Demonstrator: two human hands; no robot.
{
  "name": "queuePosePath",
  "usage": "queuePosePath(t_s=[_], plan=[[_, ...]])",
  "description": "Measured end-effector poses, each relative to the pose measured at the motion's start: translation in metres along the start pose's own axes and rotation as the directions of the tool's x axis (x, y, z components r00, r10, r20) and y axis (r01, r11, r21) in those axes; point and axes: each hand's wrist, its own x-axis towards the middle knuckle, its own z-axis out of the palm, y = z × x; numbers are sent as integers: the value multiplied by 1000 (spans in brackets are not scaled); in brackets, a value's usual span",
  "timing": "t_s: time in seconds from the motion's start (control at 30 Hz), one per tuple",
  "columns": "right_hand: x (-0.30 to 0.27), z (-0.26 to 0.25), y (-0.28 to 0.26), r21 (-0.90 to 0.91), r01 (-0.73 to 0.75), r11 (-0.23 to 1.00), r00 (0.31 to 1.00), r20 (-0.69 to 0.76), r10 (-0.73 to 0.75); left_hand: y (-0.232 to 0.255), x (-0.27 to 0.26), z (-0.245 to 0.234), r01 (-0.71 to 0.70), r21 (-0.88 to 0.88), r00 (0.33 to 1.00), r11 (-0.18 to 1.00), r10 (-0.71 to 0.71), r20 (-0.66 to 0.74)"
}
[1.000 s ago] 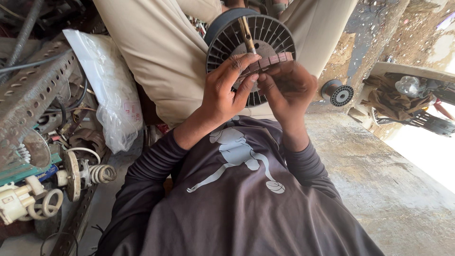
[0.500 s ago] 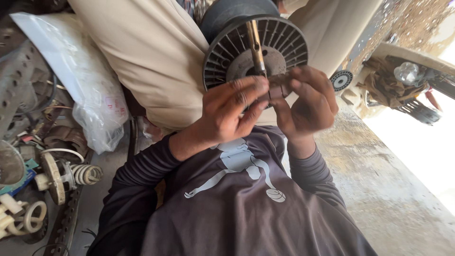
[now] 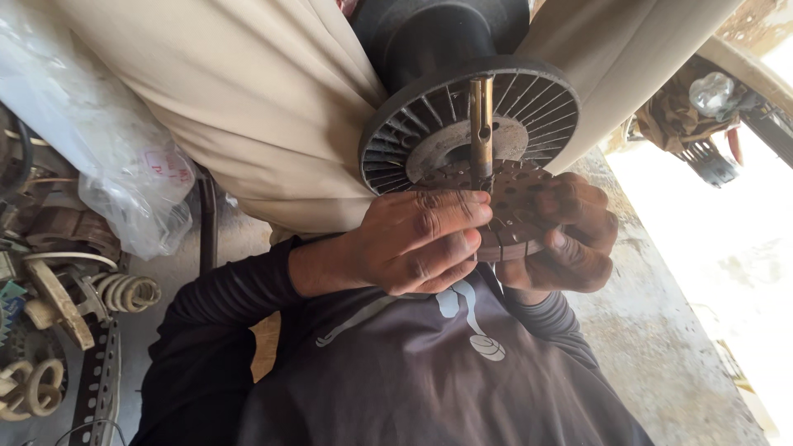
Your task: The person sits cross-legged on the floor and repeatedly inserts small brass-colored metal pieces into the slots of a motor armature resting on their lap. They handle the pieces one by one, placing them into the armature and occasionally adjusting them with their fingers.
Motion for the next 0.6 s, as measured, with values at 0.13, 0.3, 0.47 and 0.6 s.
queuePosePath(t_s=[0.13, 0.3, 0.47, 0.6], plan=[[-6, -7, -2, 38, -73, 997, 997, 18, 73, -1, 1, -2, -18, 2, 1000, 1000, 18, 21], [-6, -9, -2, 86, -80, 993, 996, 35, 77, -1, 6, -3, -13, 11, 1000, 1000, 13, 7], [9, -13, -3, 153, -185, 971, 975, -94, 201, 7, 4, 3, 3, 149, 1000, 989, 1, -25], [70, -24, 37, 62, -251, 966, 958, -125, 257, 10, 18, 13, 56, 144, 984, 988, -30, -174]])
